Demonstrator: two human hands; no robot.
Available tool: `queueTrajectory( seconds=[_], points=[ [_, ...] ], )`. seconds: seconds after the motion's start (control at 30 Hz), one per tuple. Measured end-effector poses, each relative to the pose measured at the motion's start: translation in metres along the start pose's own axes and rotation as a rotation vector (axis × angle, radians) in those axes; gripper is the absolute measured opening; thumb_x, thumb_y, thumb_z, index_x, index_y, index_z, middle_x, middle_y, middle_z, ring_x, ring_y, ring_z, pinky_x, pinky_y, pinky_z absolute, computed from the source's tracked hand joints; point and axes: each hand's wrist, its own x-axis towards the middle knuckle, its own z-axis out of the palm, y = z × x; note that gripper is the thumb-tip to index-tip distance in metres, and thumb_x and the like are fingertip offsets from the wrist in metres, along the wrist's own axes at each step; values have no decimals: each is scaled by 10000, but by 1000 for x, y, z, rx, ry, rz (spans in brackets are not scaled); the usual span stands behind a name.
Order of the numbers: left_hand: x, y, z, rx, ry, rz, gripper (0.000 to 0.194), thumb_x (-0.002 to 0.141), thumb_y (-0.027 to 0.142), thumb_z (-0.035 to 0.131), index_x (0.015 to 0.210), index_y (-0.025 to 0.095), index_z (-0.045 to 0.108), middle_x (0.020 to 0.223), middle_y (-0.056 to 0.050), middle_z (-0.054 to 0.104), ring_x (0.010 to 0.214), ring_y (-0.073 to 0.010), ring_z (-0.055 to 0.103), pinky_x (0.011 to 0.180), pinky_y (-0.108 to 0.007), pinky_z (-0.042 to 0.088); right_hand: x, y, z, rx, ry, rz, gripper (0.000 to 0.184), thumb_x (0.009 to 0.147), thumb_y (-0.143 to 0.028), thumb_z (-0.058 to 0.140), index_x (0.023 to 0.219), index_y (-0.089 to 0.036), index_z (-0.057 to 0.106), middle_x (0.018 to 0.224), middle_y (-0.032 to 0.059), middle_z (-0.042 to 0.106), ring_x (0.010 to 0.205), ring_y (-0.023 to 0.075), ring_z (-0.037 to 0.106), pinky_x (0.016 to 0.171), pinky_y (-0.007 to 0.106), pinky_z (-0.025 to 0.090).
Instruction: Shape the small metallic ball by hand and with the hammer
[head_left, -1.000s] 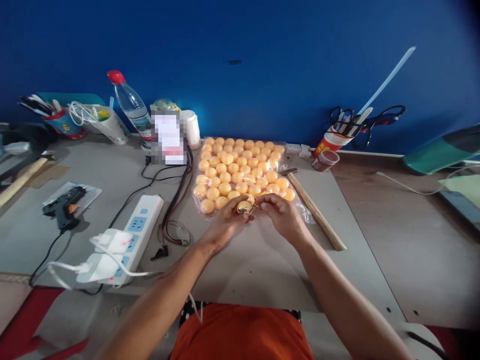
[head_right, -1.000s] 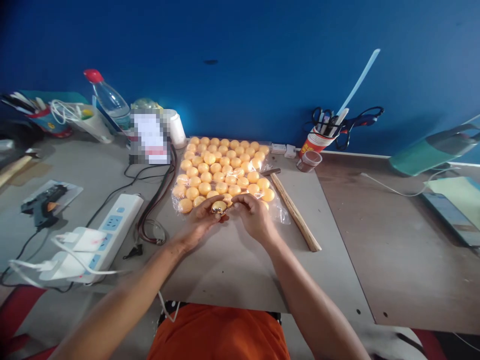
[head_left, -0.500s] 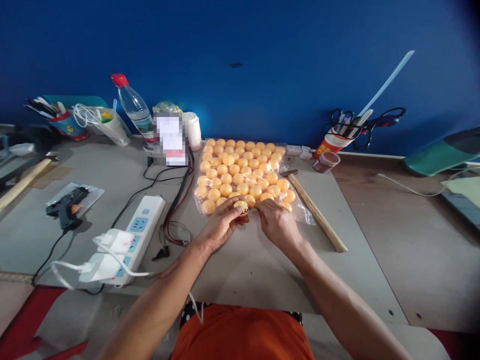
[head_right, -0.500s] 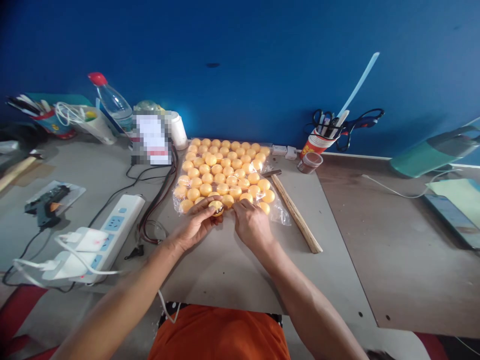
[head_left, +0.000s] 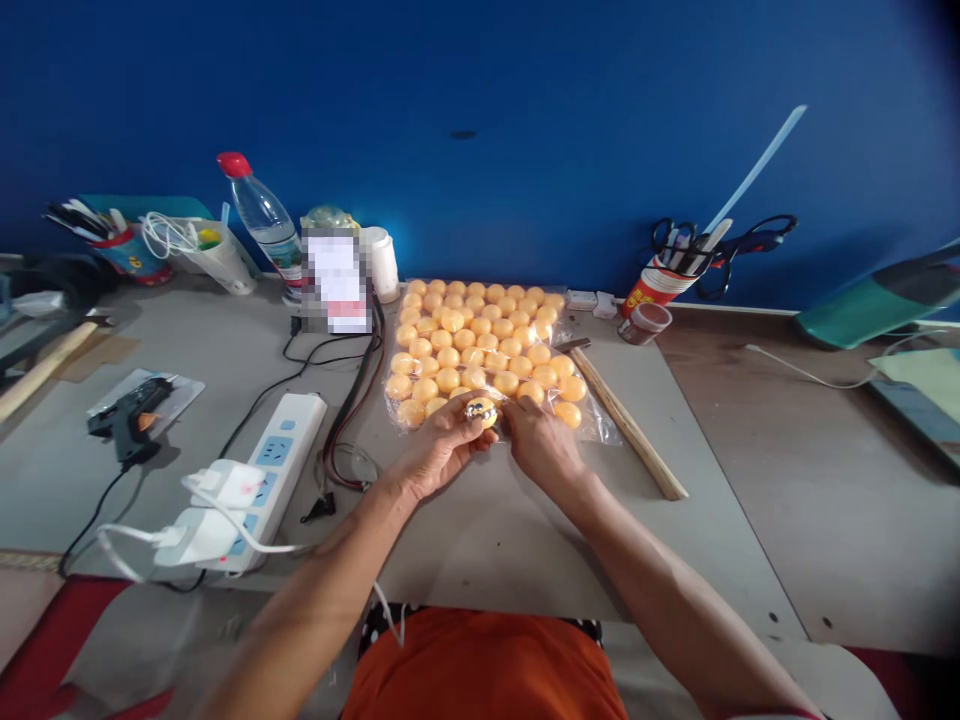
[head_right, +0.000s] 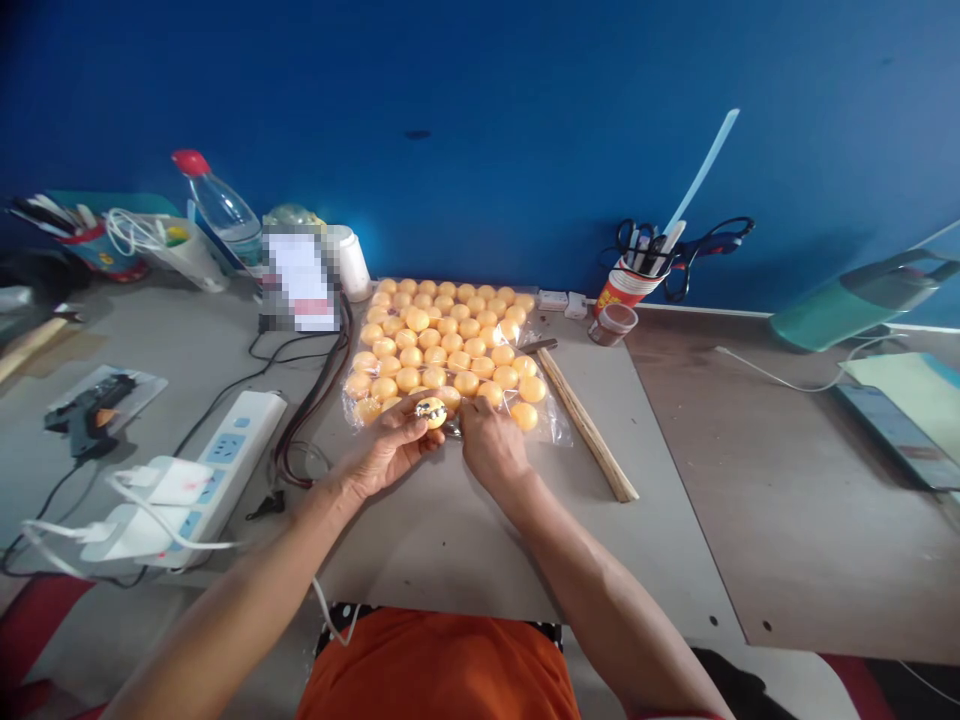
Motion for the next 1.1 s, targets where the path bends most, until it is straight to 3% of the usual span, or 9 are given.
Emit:
queueTrajectory(
  seconds=[0.27, 0.73, 1.1],
  points=[
    [2, -5, -3, 77, 3, -2, 527, 653, 210, 870, 1144, 191, 680, 919, -15, 687, 737, -118, 678, 711, -252, 492, 1, 2, 1, -8, 14, -4, 221, 942, -149, 460, 1038, -164, 659, 1011, 131, 680, 804, 230, 639, 574, 302, 322],
    [1, -4, 0, 123, 3, -9, 547, 636, 246, 884, 1144, 200, 686, 906, -22, 702, 741, -137, 683, 725, -272, 494, -1, 5, 10, 118, 172, -28, 144, 889, -174, 481, 956, -152, 607, 911, 98, 683, 712, 197, 606, 575, 284, 297],
    [1, -5, 1, 128, 11, 3, 541, 652, 294, 875, 1150, 199, 684, 892, -16, 691, 745, -134, 679, 718, -261, 486, 2, 21, 20, 575, 331, -173, 158, 894, -188, 477, 872, -178, 633, 859, 91, 622, 770, 196, 580, 695, 288, 453]
  ],
)
